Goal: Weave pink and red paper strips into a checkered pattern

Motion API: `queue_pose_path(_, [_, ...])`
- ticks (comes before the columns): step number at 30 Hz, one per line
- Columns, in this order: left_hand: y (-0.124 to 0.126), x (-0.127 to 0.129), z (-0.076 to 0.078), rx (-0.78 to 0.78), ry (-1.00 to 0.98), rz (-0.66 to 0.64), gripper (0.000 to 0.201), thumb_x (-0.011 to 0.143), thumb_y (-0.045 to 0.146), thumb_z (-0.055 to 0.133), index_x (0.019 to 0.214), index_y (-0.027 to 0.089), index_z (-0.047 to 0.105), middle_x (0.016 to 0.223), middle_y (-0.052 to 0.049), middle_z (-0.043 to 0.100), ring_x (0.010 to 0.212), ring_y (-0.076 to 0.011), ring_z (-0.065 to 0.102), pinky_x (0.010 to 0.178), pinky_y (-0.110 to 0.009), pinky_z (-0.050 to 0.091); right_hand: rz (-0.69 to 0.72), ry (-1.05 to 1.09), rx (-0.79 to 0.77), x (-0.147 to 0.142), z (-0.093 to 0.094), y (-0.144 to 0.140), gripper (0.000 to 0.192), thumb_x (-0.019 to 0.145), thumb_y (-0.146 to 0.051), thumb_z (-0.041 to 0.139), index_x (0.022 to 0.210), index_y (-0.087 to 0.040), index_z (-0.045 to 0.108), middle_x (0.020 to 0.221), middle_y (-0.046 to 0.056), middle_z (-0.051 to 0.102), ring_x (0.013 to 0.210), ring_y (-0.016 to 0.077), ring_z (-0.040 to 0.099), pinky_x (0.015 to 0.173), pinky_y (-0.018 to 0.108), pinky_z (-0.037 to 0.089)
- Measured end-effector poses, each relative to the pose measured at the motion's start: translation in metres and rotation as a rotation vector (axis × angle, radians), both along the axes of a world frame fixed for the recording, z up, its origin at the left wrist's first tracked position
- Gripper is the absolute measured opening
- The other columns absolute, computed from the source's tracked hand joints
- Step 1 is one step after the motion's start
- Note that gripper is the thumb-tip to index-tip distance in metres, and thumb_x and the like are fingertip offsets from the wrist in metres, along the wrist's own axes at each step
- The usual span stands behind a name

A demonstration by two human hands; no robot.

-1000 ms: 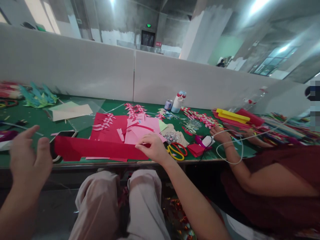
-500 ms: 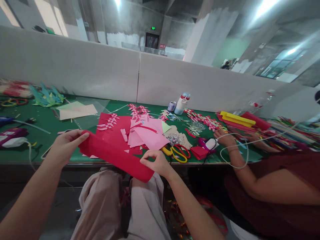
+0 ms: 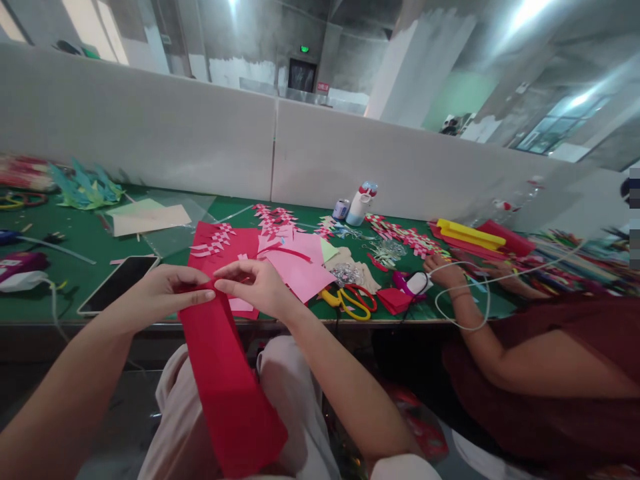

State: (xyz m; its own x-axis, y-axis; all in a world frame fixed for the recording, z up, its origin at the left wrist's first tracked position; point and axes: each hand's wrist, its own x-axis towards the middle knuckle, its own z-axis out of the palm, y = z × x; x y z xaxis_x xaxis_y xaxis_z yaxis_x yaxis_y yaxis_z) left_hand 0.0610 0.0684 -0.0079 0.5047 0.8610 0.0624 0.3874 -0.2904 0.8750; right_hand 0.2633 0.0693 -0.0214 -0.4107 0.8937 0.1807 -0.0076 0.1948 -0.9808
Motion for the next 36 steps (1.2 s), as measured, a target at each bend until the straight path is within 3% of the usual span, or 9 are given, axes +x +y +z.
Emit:
queue_pose_path(11, [-0.021, 0.002, 0.013, 0.024, -0.090, 0.053, 0.033, 0.082, 0.047, 0.060, 0.074, 0.015, 0.069, 0.067, -0.001, 0.062, 0.062, -0.0118, 0.053, 0.054, -0.020, 0.042, 0.035, 0.137, -0.006, 0.001, 0.017, -0.011, 0.023, 0.067, -0.033, 0.079, 0.078, -0.016, 0.068, 0.075, 0.000, 0.066, 0.068, 0.0092, 0.060, 0.068, 0.024, 0.051])
queue_pose_path(18, [-0.025, 0.004, 0.007, -0.074, -0.220, 0.127, 0.029, 0.076, 0.045, 0.067, 0.076, 0.017, 0.071, 0.068, -0.003, 0.064, 0.061, -0.0154, 0.056, 0.056, -0.024, 0.046, 0.068, 0.150, 0.082, 0.001, 0.024, -0.017, 0.016, 0.073, -0.030, 0.075, 0.078, -0.017, 0.066, 0.075, -0.001, 0.064, 0.067, 0.0080, 0.057, 0.065, 0.021, 0.049])
queue_pose_path(22, [-0.026, 0.005, 0.005, -0.045, -0.215, 0.141, 0.029, 0.075, 0.046, 0.067, 0.074, 0.018, 0.071, 0.066, -0.002, 0.063, 0.061, -0.0146, 0.054, 0.054, -0.023, 0.044, 0.056, 0.142, 0.121, 0.002, 0.024, -0.019, 0.017, 0.074, -0.031, 0.074, 0.077, -0.017, 0.066, 0.075, 0.000, 0.063, 0.069, 0.0096, 0.057, 0.066, 0.023, 0.050])
queue_pose_path(27, [-0.024, 0.003, 0.008, 0.000, -0.133, 0.133, 0.031, 0.077, 0.047, 0.065, 0.074, 0.016, 0.069, 0.066, -0.002, 0.063, 0.060, -0.0134, 0.054, 0.052, -0.021, 0.043, 0.076, 0.104, 0.001, 0.005, 0.020, -0.017, 0.024, 0.069, -0.031, 0.078, 0.083, -0.016, 0.067, 0.074, -0.001, 0.064, 0.067, 0.0095, 0.059, 0.066, 0.023, 0.051])
queue_pose_path(36, [-0.024, 0.006, 0.004, -0.157, -0.241, 0.189, 0.032, 0.070, 0.047, 0.073, 0.076, 0.016, 0.071, 0.068, -0.003, 0.067, 0.061, -0.0148, 0.059, 0.053, -0.023, 0.046, 0.011, 0.134, 0.031, 0.002, 0.013, -0.014, 0.024, 0.068, -0.035, 0.078, 0.077, -0.016, 0.067, 0.073, -0.001, 0.062, 0.067, 0.0096, 0.057, 0.065, 0.024, 0.049])
